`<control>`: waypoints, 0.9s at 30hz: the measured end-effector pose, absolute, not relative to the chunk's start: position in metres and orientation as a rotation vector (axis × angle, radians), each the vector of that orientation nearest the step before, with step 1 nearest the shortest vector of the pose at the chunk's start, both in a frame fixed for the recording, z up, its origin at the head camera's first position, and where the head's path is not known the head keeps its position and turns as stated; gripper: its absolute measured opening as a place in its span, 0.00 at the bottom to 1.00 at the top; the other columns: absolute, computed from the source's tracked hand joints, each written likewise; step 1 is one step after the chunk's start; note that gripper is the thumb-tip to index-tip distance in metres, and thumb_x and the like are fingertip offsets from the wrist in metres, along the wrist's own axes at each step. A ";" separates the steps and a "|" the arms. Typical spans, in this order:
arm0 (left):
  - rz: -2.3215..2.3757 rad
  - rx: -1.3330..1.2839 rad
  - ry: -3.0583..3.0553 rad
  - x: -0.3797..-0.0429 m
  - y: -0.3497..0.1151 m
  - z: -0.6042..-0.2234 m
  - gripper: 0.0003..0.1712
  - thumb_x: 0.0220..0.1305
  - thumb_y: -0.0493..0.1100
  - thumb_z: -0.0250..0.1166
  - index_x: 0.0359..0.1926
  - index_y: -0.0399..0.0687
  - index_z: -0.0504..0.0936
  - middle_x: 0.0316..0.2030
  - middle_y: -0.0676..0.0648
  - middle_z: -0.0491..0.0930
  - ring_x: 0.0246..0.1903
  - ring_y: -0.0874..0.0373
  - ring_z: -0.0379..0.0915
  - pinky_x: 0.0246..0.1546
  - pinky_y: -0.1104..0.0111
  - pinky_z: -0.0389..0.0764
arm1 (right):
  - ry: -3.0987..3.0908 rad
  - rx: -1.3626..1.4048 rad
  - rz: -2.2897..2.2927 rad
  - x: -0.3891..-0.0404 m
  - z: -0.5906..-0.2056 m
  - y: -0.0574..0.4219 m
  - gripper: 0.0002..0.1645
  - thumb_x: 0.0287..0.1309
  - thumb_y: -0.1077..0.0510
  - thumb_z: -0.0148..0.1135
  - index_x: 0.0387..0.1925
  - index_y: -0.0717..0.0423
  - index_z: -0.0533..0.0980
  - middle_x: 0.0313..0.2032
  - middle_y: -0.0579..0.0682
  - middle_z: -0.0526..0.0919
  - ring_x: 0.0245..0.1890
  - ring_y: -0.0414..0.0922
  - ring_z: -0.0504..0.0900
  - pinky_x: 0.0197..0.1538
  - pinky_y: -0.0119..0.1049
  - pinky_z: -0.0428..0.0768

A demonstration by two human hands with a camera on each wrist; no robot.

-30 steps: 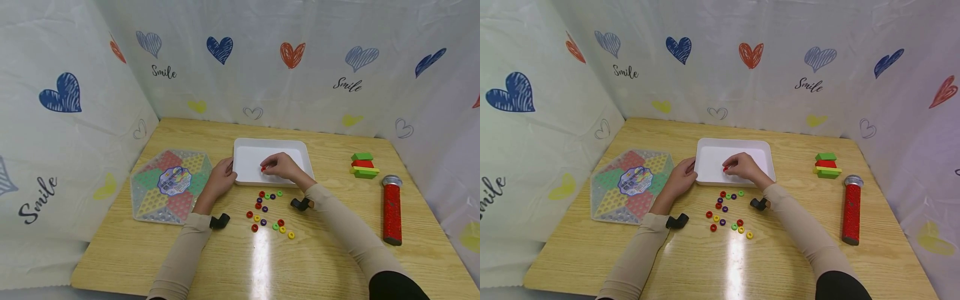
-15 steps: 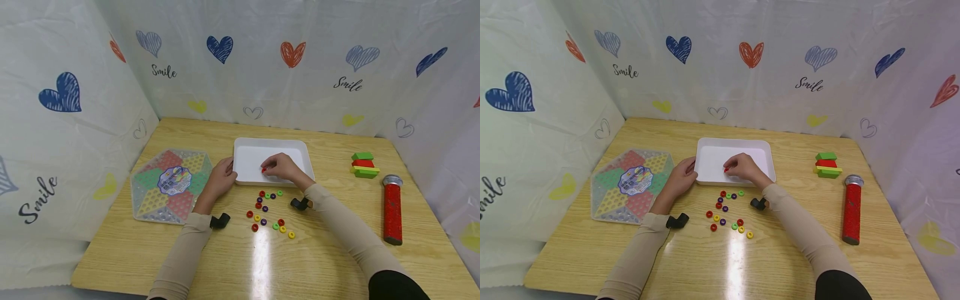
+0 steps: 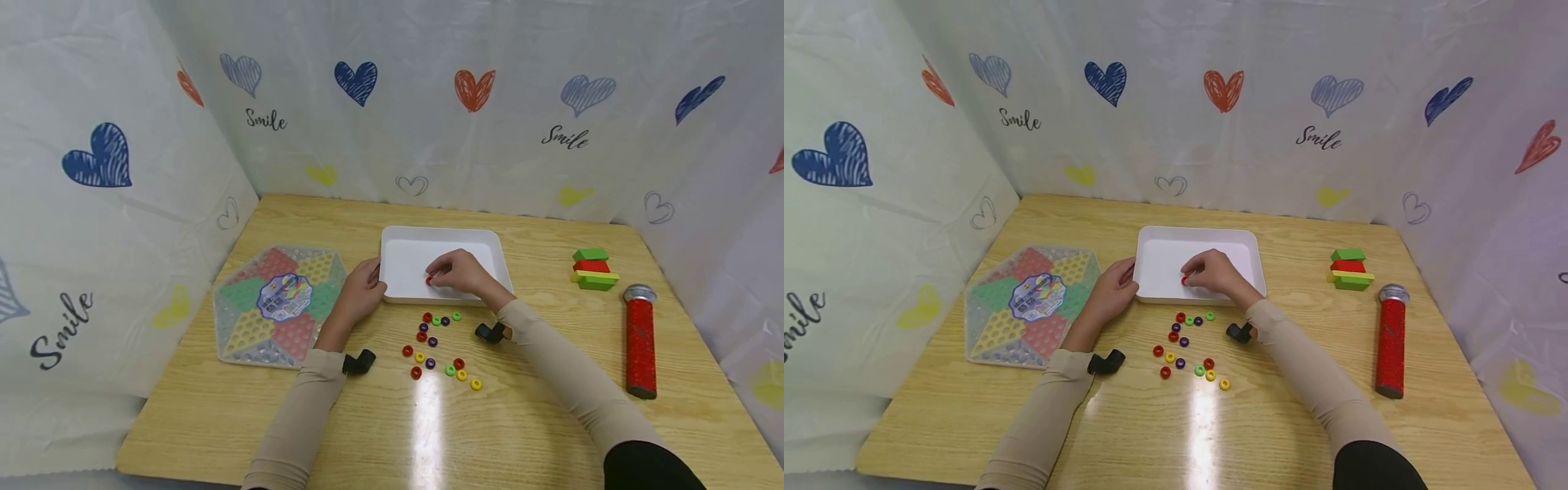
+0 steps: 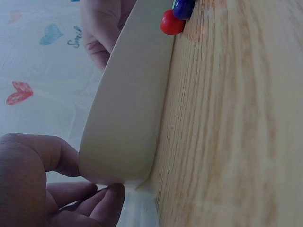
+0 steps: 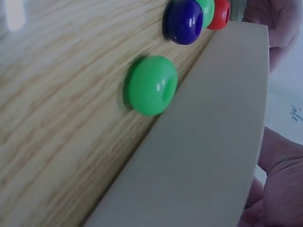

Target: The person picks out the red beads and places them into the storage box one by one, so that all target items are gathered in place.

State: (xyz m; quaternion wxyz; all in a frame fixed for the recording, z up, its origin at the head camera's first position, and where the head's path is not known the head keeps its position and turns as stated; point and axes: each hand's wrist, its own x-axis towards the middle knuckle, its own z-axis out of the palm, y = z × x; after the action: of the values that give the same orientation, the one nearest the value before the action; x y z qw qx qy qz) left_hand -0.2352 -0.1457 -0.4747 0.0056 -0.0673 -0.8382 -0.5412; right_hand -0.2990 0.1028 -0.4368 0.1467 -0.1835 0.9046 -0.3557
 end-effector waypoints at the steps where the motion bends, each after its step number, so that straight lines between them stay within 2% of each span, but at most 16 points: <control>1: -1.694 -0.211 -2.622 -0.235 -0.146 -0.475 0.35 0.67 0.35 0.53 0.75 0.38 0.63 0.72 0.40 0.65 0.72 0.49 0.64 0.70 0.61 0.73 | 2.606 -0.535 -1.024 -0.299 -0.436 0.103 0.13 0.54 0.62 0.73 0.43 0.57 0.88 0.41 0.52 0.89 0.35 0.43 0.80 0.37 0.30 0.78; 15: -1.694 -0.205 -2.639 -0.234 -0.145 -0.472 0.35 0.68 0.36 0.52 0.76 0.37 0.62 0.73 0.39 0.64 0.73 0.48 0.63 0.71 0.60 0.72 | 2.607 -0.565 -1.041 -0.283 -0.417 0.112 0.14 0.57 0.60 0.71 0.46 0.56 0.87 0.42 0.52 0.89 0.38 0.45 0.82 0.37 0.33 0.79; 27: -1.681 -0.192 -2.654 -0.235 -0.144 -0.473 0.36 0.67 0.37 0.52 0.76 0.38 0.62 0.73 0.40 0.64 0.73 0.48 0.63 0.71 0.59 0.71 | 2.563 -0.661 -1.105 -0.255 -0.412 0.133 0.14 0.57 0.61 0.71 0.46 0.61 0.86 0.42 0.53 0.89 0.36 0.43 0.83 0.43 0.35 0.82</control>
State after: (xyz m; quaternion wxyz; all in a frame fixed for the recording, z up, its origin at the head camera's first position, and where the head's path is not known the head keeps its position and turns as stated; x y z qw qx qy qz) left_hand -0.2349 -0.1441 -0.4726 -0.0031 -0.0611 -0.8432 -0.5341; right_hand -0.2547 0.1332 -0.4120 0.1364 -0.2284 0.8852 -0.3816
